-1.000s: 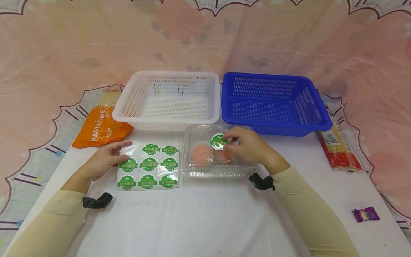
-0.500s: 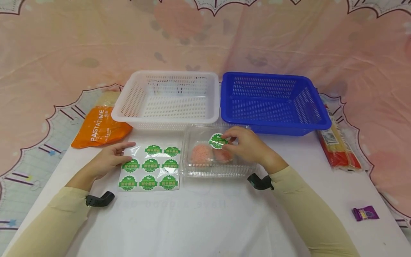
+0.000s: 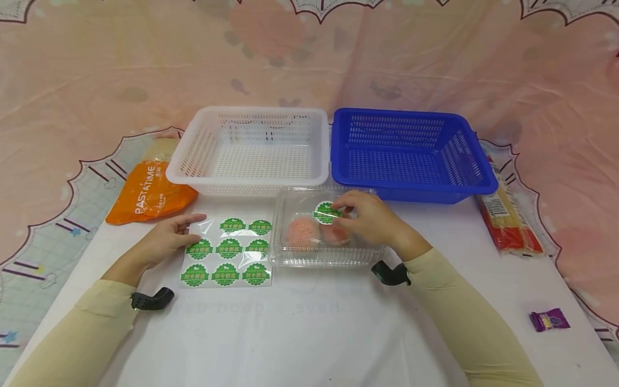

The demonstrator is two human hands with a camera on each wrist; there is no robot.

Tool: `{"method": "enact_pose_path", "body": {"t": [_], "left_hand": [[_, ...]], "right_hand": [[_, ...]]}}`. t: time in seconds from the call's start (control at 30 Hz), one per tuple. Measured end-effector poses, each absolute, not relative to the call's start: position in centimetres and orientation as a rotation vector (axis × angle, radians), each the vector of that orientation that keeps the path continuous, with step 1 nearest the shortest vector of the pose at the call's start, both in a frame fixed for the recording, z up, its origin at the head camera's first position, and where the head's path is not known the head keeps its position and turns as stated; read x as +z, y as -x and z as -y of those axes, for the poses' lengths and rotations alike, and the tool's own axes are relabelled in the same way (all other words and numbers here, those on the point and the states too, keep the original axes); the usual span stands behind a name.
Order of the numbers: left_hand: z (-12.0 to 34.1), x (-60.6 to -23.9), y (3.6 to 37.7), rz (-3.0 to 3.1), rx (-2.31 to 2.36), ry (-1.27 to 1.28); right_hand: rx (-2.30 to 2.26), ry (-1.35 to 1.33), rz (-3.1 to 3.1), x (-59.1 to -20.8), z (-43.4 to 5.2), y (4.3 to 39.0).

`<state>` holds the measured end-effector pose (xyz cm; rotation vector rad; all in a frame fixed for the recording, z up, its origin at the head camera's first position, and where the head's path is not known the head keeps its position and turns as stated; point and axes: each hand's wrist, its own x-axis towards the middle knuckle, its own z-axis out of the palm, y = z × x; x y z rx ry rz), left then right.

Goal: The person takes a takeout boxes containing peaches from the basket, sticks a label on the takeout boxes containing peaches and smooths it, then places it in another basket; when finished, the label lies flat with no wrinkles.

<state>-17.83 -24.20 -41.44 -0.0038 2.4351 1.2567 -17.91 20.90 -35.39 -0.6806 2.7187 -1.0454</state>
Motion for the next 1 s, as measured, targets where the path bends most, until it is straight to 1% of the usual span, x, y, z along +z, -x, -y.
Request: {"method": "enact_pose_path", "body": {"t": [0.8,1.0], "left_hand": [[24.13,-41.48,17.68,-2.423,1.257,0.012],[24.14,-41.51,17.71,-2.422,1.249,0.016]], "right_hand": [[-0.964,0.686,-2.758,-35.82,-20.73,18.17],[-0.962,0.723,-2.763,-35.8,-20.74,18.15]]}}
